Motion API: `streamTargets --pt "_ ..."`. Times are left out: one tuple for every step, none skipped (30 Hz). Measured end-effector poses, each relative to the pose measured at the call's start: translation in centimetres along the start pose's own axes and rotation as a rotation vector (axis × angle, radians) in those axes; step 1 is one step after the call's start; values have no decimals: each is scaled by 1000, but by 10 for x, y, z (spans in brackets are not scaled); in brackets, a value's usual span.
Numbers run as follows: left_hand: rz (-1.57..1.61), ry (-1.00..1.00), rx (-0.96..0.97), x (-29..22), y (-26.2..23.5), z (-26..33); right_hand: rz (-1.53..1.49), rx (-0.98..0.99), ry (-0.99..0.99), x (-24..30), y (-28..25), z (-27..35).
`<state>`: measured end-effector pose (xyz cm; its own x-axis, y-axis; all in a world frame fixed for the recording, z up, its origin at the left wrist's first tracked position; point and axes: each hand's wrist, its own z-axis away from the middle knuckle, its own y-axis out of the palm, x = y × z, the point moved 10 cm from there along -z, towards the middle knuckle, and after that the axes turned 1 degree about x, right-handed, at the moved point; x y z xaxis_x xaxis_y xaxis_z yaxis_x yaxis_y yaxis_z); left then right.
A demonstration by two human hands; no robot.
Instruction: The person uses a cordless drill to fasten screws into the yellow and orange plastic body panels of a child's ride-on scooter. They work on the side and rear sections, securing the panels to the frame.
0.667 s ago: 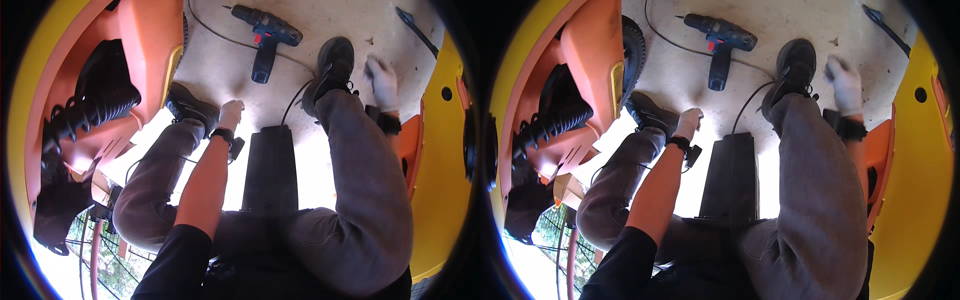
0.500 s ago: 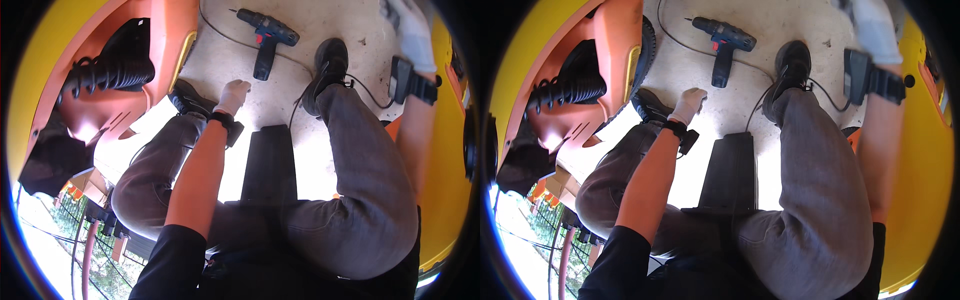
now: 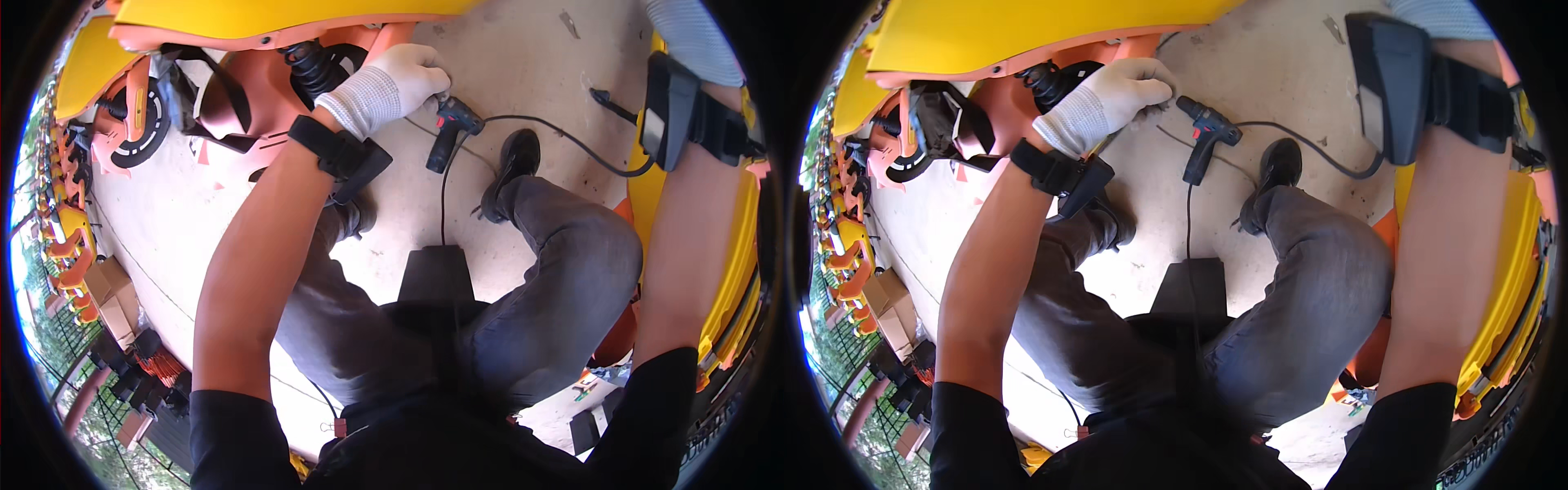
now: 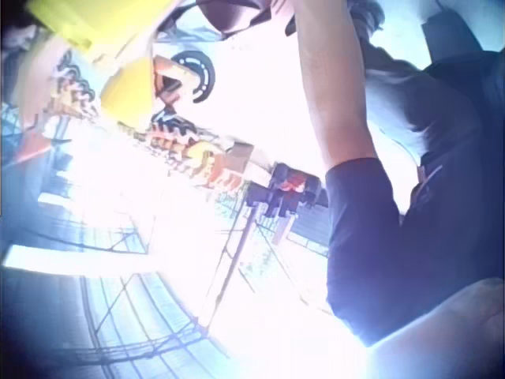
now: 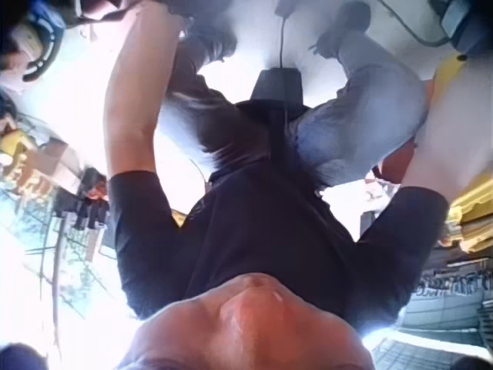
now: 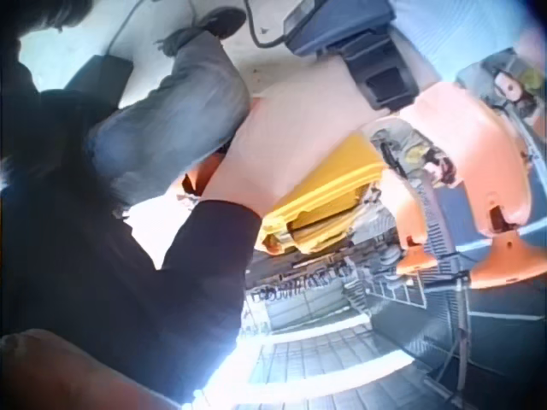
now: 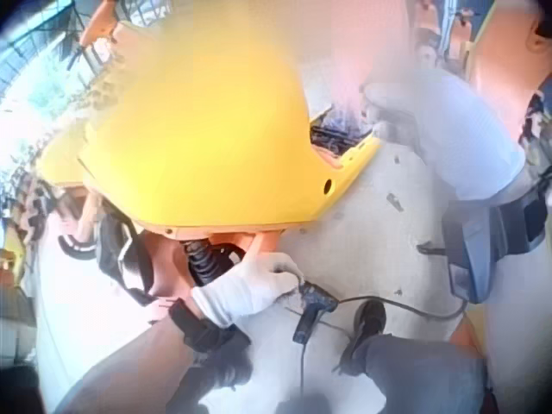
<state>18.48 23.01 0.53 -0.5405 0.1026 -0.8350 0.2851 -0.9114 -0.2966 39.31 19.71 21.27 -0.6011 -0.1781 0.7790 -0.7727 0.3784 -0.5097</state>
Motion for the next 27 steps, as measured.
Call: streamTargets --pt "-6 132 -42 -32 -16 20 -121 109 122 24 10 1" --pt "30 148 -71 -51 -28 37 -243 221 240 45 24 5" --pt "68 165 -98 -68 -38 56 -230 222 295 58 35 9" --pt "120 170 -123 -73 -51 81 -242 238 341 69 56 12" --pt "222 177 -155 -81 -57 97 -97 115 325 72 64 20" --pt "338 172 -182 -78 -62 112 -253 108 358 79 84 28" --pt "457 177 -197 -77 -65 123 -401 101 393 85 98 37" --pt "523 166 -219 -81 -67 134 -437 133 433 89 106 45" --pt "637 200 -222 -75 -67 137 -477 174 483 88 118 53" --pt "789 212 -209 -64 -66 135 -494 167 518 86 126 59" --pt "943 220 -194 -53 -62 133 -513 162 557 84 134 65" --pt "1054 247 -172 -44 -59 130 -556 185 588 78 145 71" --pt "1142 225 -182 -32 -53 126 -565 224 594 77 152 76" --pt "1221 229 -158 -21 -48 123 -558 259 587 75 162 79" --pt "1302 242 -116 -15 -42 118 -538 282 580 73 166 83" --pt "1365 272 -76 -11 -37 113 -481 303 544 70 169 85" --pt "1392 257 -69 -7 -35 110 -462 288 546 61 173 88" --pt "1419 240 -63 -5 -32 106 -419 242 514 50 173 92" --pt "1446 224 -57 -4 -30 101 -376 197 481 42 171 92" --pt "1421 212 -73 -2 -30 96 -332 199 449 41 172 89" --pt "1430 201 -88 2 -31 93 -287 200 416 42 173 85" --pt "1438 190 -102 5 -32 90 -242 201 382 43 172 80" --pt "1446 183 -116 5 -35 88 -256 211 397 41 174 76" --pt "1456 182 -102 2 -37 88 -269 220 412 41 176 71" --pt "1467 181 -88 -2 -37 89 -282 228 427 40 178 67" --pt "1476 182 -73 -4 -38 89 -235 243 401 44 178 63" --pt "1490 180 -97 -1 -40 88 -187 258 376 48 179 61"
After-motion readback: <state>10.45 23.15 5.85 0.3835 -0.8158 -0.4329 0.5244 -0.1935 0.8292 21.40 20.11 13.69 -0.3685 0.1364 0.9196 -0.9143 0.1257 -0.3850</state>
